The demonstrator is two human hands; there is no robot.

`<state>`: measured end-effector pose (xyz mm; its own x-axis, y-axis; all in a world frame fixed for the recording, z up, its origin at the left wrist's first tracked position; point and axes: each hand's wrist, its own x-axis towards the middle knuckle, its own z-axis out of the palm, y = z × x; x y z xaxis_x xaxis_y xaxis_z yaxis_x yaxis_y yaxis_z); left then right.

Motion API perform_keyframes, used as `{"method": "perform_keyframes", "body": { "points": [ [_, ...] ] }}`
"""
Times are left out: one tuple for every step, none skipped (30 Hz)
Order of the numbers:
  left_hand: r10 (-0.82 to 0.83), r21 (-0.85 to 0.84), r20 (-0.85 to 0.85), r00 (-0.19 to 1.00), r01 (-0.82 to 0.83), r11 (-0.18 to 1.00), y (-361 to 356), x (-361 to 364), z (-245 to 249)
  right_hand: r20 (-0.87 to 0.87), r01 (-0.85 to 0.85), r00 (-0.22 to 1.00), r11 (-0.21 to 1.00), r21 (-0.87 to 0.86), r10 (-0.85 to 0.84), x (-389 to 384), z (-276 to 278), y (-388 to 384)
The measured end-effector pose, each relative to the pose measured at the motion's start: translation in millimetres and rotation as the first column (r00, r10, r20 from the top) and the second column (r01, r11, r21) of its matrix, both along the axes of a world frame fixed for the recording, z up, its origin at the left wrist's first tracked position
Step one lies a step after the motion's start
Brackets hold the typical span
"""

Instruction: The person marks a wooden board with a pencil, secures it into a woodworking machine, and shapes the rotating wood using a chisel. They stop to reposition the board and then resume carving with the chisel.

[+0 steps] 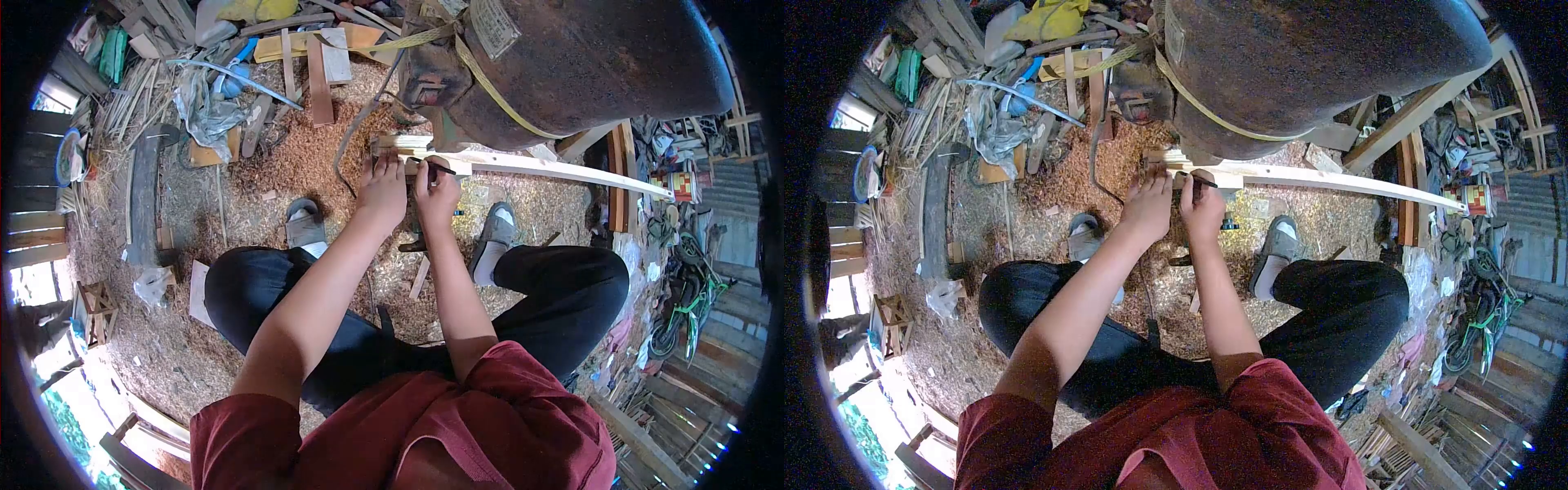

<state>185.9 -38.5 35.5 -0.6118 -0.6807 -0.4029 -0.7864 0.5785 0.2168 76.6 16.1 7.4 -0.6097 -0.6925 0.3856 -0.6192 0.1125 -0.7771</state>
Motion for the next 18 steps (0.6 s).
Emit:
{"method": "perform_keyframes", "body": {
  "points": [
    [-0.003,-0.072,-0.025,1.000,0.001,0.997,2,0,-4,-0.001,0.018,1.000,1.000,0.009,-0.018,1,-1,0],
    [-0.007,-0.143,-0.050,0.999,0.000,0.990,3,1,-8,0.000,0.018,1.000,1.000,0.011,-0.018,1,-1,1],
    [-0.007,-0.142,-0.049,0.999,0.000,0.990,3,0,-3,0.033,0.030,0.999,0.999,-0.017,-0.030,1,-3,1],
    [-0.004,-0.061,-0.012,1.000,0.004,0.998,0,0,2,0.067,0.044,0.997,0.998,-0.045,-0.041,1,-4,1],
    [-0.004,0.021,0.026,1.000,0.004,1.000,-1,-1,7,0.068,0.045,0.997,0.998,-0.046,-0.041,0,-5,1],
    [-0.004,0.019,0.026,1.000,0.004,1.000,-1,0,7,0.055,0.050,0.997,0.998,-0.022,-0.049,-1,-6,1],
    [-0.007,0.017,0.022,1.000,0.006,1.000,-1,0,7,0.041,0.057,0.998,0.998,0.003,-0.057,-3,-6,0],
    [-0.010,0.016,0.016,1.000,0.009,1.000,-1,0,7,0.040,0.057,0.998,0.998,0.003,-0.057,-3,-7,2],
    [-0.010,0.016,0.015,1.000,0.010,1.000,-1,0,8,0.058,0.032,0.998,0.999,0.030,-0.034,-2,0,3],
    [-0.010,0.022,0.020,1.000,0.010,1.000,-2,0,9,0.076,0.006,0.997,0.998,0.056,-0.010,-1,5,3],
    [-0.010,0.029,0.024,1.000,0.009,1.000,-1,-1,10,0.075,0.005,0.997,0.998,0.058,-0.010,-1,7,3],
    [-0.010,0.031,0.023,1.000,0.009,0.999,0,-1,7,0.055,0.014,0.998,0.999,0.052,-0.017,0,7,3],
    [-0.025,-0.014,0.030,0.999,0.025,1.000,1,0,4,0.036,0.023,0.999,0.999,0.044,-0.024,1,7,3],
    [-0.040,-0.060,0.038,0.998,0.042,0.997,1,0,1,0.037,0.023,0.999,0.999,0.044,-0.025,1,6,2],
    [-0.040,-0.061,0.040,0.998,0.043,0.997,0,1,1,0.040,0.053,0.998,0.998,0.025,-0.054,1,3,1],
    [-0.033,-0.042,0.033,0.999,0.034,0.999,0,1,2,0.042,0.082,0.996,0.997,0.007,-0.082,2,1,1],
    [-0.025,-0.022,0.024,0.999,0.025,0.999,0,1,2,0.042,0.081,0.996,0.997,0.006,-0.081,2,-2,2],
    [-0.024,-0.022,0.023,0.999,0.024,0.999,-1,0,3,0.089,0.065,0.994,0.998,0.022,-0.067,1,-2,2]
  ]
}}
